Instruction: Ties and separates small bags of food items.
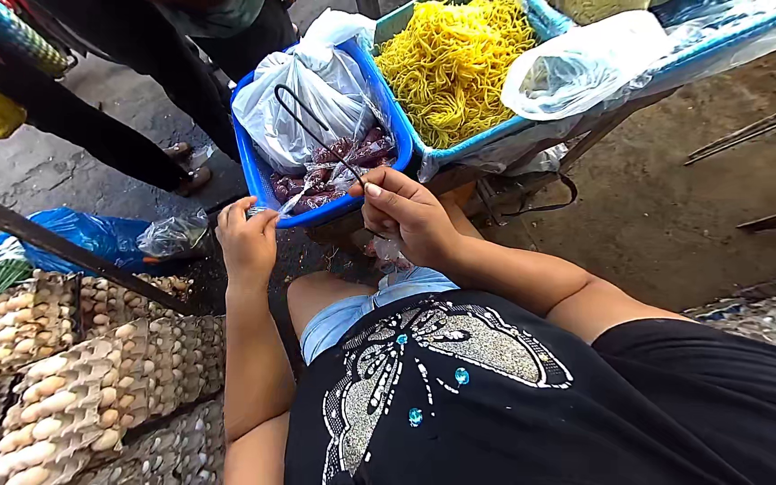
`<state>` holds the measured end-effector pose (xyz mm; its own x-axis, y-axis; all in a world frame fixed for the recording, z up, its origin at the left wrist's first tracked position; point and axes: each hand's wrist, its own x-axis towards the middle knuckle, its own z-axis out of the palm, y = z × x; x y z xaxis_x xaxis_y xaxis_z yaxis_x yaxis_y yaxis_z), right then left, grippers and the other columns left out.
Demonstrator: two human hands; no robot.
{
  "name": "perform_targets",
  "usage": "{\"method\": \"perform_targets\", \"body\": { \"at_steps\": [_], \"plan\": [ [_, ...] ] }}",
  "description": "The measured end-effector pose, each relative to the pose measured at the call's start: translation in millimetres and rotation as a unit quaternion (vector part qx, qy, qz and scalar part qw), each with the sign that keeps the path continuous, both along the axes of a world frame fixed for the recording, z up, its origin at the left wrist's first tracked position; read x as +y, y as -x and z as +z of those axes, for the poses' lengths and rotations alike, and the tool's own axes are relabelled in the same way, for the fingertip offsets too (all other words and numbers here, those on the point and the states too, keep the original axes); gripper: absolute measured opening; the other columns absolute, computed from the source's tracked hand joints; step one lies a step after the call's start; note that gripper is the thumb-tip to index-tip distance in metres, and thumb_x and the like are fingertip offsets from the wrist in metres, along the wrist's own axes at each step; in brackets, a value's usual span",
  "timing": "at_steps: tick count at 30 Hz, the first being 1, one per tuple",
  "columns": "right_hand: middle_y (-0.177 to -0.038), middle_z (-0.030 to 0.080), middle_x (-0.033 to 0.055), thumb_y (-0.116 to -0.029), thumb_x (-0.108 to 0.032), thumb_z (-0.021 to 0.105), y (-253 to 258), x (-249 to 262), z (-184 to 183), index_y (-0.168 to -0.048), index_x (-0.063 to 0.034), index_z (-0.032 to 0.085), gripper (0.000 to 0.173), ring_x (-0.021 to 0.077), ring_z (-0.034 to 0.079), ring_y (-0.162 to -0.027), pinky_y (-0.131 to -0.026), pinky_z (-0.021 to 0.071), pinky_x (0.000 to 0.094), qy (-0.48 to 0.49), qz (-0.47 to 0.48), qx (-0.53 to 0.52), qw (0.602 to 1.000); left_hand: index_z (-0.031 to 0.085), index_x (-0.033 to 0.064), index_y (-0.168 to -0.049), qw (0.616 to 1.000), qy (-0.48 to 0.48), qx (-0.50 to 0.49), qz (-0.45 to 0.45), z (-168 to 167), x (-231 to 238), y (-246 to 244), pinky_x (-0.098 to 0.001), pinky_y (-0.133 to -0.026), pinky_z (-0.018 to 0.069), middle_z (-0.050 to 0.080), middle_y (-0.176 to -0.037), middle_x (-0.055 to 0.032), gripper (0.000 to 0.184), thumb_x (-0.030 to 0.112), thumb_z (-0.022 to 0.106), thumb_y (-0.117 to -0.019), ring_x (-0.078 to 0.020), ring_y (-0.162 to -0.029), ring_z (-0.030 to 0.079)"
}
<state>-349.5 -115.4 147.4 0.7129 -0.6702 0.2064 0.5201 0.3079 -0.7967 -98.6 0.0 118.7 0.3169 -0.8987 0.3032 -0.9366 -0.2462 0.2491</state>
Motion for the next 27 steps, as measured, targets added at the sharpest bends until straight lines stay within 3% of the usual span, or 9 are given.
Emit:
{"method": "perform_targets", "body": {
  "at_steps": [2, 4, 7, 9, 14, 18, 21, 24, 27],
  "plan": [
    [-0.065, 0.046, -0.0101, -0.1064, -0.010, 0.041, -2, 0, 0, -0.108, -0.0092, 0.063, 0.022, 0.0001, 0.043, -0.055, -0.054, 0.0382, 0.0164, 0.017, -0.001, 0.000, 1.000, 0.075, 0.0010, -0.101, 0.995, 0.091, 0.018, -0.047, 4, -3, 6, -0.0571, -0.115, 0.0345, 0.061, -0.133, -0.0227, 0.019, 0.015, 0.062, -0.1008, -0.0417, -0.134, 0.050],
    [-0.068, 0.050, -0.0097, -0.1063, -0.009, 0.042, -3, 0, 0, -0.109, -0.0074, 0.063, 0.021, 0.0000, 0.045, -0.057, -0.056, 0.0397, 0.0165, 0.034, -0.012, -0.006, 0.999, 0.068, -0.0022, -0.104, 0.985, 0.144, 0.028, -0.086, 15, -7, 31, -0.0491, -0.116, 0.0375, 0.063, -0.130, -0.0216, 0.019, 0.013, 0.056, -0.1036, -0.0359, -0.132, 0.053],
    [-0.074, 0.055, -0.0076, -0.1062, -0.008, 0.043, -4, 1, 6, -0.110, -0.0066, 0.064, 0.021, -0.0014, 0.045, -0.057, -0.054, 0.0402, 0.0144, 0.064, -0.029, -0.008, 0.998, 0.064, -0.0039, -0.108, 0.969, 0.211, 0.040, -0.124, 27, -10, 73, -0.0386, -0.100, 0.0501, 0.067, -0.108, -0.0183, 0.020, 0.012, 0.052, -0.1069, -0.0270, -0.109, 0.064],
    [-0.074, 0.057, -0.0050, -0.1063, -0.008, 0.044, -5, 5, 10, -0.109, -0.0061, 0.065, 0.021, -0.0023, 0.044, -0.055, -0.051, 0.0386, 0.0120, 0.072, -0.038, -0.013, 0.997, 0.065, -0.0026, -0.108, 0.957, 0.236, 0.080, -0.149, 31, -11, 94, -0.0296, -0.091, 0.0530, 0.066, -0.098, -0.0136, 0.019, 0.014, 0.054, -0.1067, -0.0177, -0.096, 0.064],
    [-0.082, 0.060, -0.0053, -0.1057, -0.006, 0.044, -7, 7, 13, -0.110, -0.0031, 0.064, 0.021, -0.0031, 0.048, -0.061, -0.056, 0.0422, 0.0121, 0.090, -0.042, -0.003, 0.995, 0.067, -0.0025, -0.107, 0.926, 0.268, 0.204, -0.172, 32, -9, 116, -0.0170, -0.083, 0.0550, 0.069, -0.096, -0.0043, 0.015, 0.010, 0.067, -0.0997, -0.0010, -0.088, 0.065],
    [-0.089, 0.062, -0.0047, -0.1054, -0.005, 0.046, -6, 5, 14, -0.112, -0.0009, 0.064, 0.020, -0.0017, 0.052, -0.068, -0.062, 0.0458, 0.0146, 0.092, -0.047, 0.001, 0.995, 0.067, -0.0017, -0.107, 0.924, 0.264, 0.206, -0.185, 30, -8, 118, -0.0188, -0.085, 0.0562, 0.070, -0.098, -0.0045, 0.014, 0.010, 0.065, -0.1010, -0.0027, -0.091, 0.067],
    [-0.088, 0.063, -0.0021, -0.1053, -0.004, 0.046, -5, 8, 12, -0.110, 0.0001, 0.066, 0.021, -0.0017, 0.050, -0.064, -0.059, 0.0444, 0.0134, 0.101, -0.058, 0.004, 0.993, 0.067, 0.0004, -0.101, 0.934, 0.258, 0.106, -0.223, 27, -9, 119, -0.0262, -0.088, 0.0549, 0.068, -0.095, -0.0101, 0.009, 0.006, 0.060, -0.1014, -0.0143, -0.094, 0.066],
    [-0.095, 0.067, -0.0033, -0.1062, -0.008, 0.047, -3, 6, 12, -0.111, -0.0024, 0.066, 0.021, -0.0025, 0.052, -0.069, -0.063, 0.0439, 0.0138, 0.073, -0.053, 0.049, 0.995, 0.068, 0.0016, -0.099, 0.934, 0.239, -0.027, -0.263, 28, -4, 123, -0.0353, -0.080, 0.0548, 0.066, -0.088, -0.0138, 0.012, 0.005, 0.057, -0.0988, -0.0254, -0.085, 0.065],
    [-0.074, 0.055, -0.0079, -0.1072, -0.012, 0.046, -5, 5, 17, -0.108, -0.0066, 0.066, 0.021, -0.0010, 0.045, -0.059, -0.056, 0.0381, 0.0141, -0.023, -0.037, 0.091, 0.995, 0.071, 0.0025, -0.096, 0.927, 0.192, -0.102, -0.304, 33, -2, 136, -0.0386, -0.067, 0.0535, 0.066, -0.081, -0.0149, 0.013, 0.003, 0.057, -0.0955, -0.0290, -0.075, 0.065]
  ]
}}
